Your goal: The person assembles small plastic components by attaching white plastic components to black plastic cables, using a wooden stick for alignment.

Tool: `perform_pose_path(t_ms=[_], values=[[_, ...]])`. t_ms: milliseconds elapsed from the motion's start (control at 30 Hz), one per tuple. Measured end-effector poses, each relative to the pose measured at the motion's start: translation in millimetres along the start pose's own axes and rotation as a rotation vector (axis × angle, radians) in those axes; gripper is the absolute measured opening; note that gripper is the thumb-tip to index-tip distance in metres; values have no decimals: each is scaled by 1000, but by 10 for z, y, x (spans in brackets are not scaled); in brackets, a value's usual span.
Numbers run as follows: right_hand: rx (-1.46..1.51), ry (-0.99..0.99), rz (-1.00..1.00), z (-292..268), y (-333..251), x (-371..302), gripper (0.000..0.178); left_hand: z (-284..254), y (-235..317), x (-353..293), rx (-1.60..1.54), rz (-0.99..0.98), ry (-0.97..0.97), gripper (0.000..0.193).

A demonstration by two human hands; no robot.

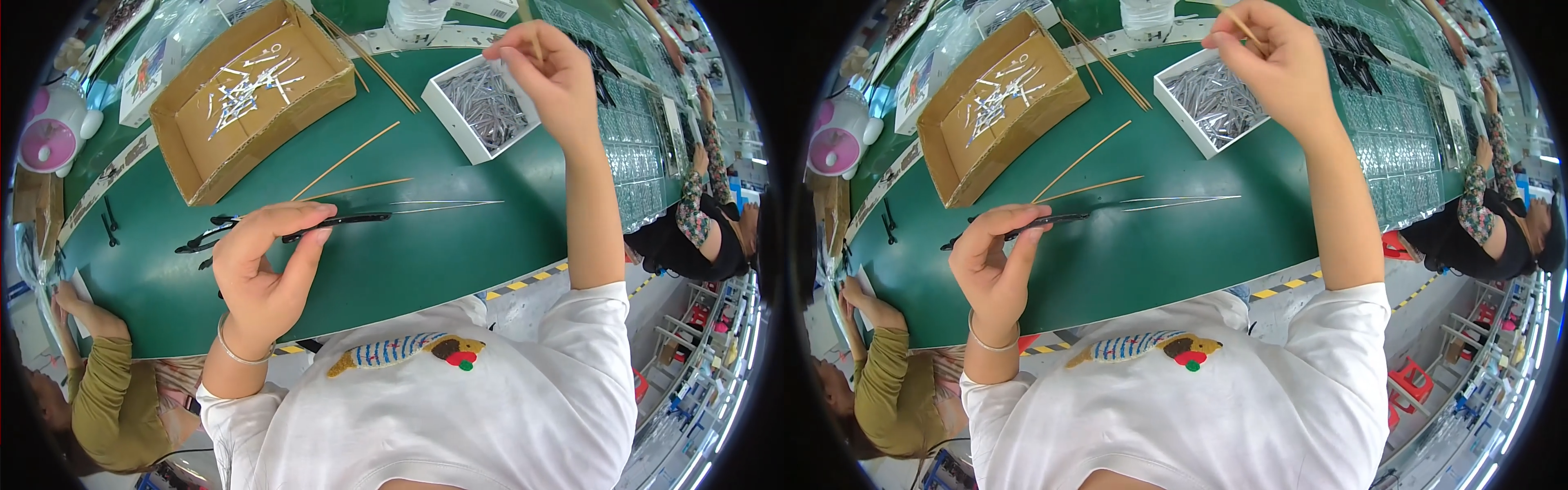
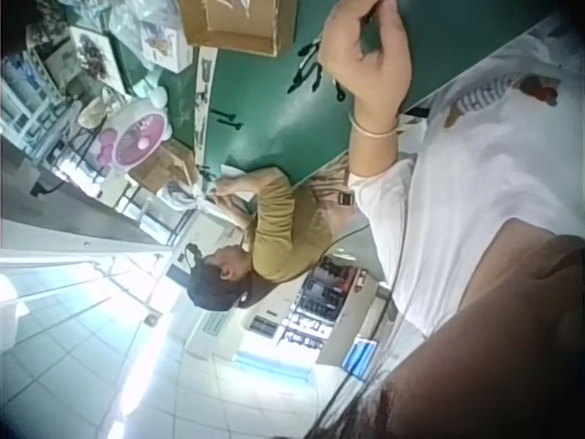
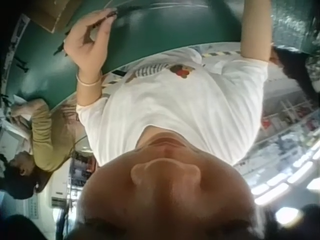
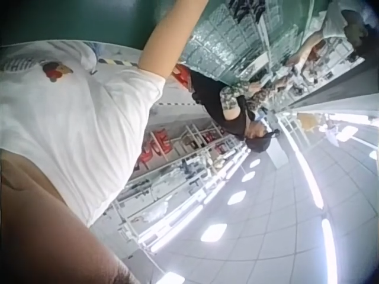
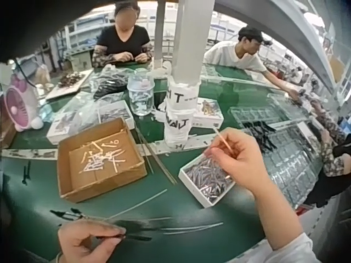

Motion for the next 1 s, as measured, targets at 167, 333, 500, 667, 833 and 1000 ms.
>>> perform_pose_path(t_ms=[167,333,500,667,833,1000], values=[[163,-162,58,441,-346,-290,12,-68,17,0,-207,-40,35,17],[37,-386,-286,999,-881,-623,16,-15,-82,26,-663,-295,-3,17],[7,-358,-254,1230,-918,-790,19,-19,-308,-38,-859,-572,171,17],[65,-280,-44,1299,-752,-858,18,51,-467,-88,-892,-719,179,16],[102,-218,4,1262,-657,-920,22,68,-498,-108,-835,-773,162,16],[124,-184,-45,1246,-644,-955,27,87,-541,-101,-826,-762,132,16]])
Point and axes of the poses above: each hand's wrist, its own x-axis towards the middle knuckle, its own z-axis out of the palm, y = z × x, the point moved 8 cm from there along x, towards the middle knuckle, and after that the axes turned 15 degrees about y, right-handed, at the moved point
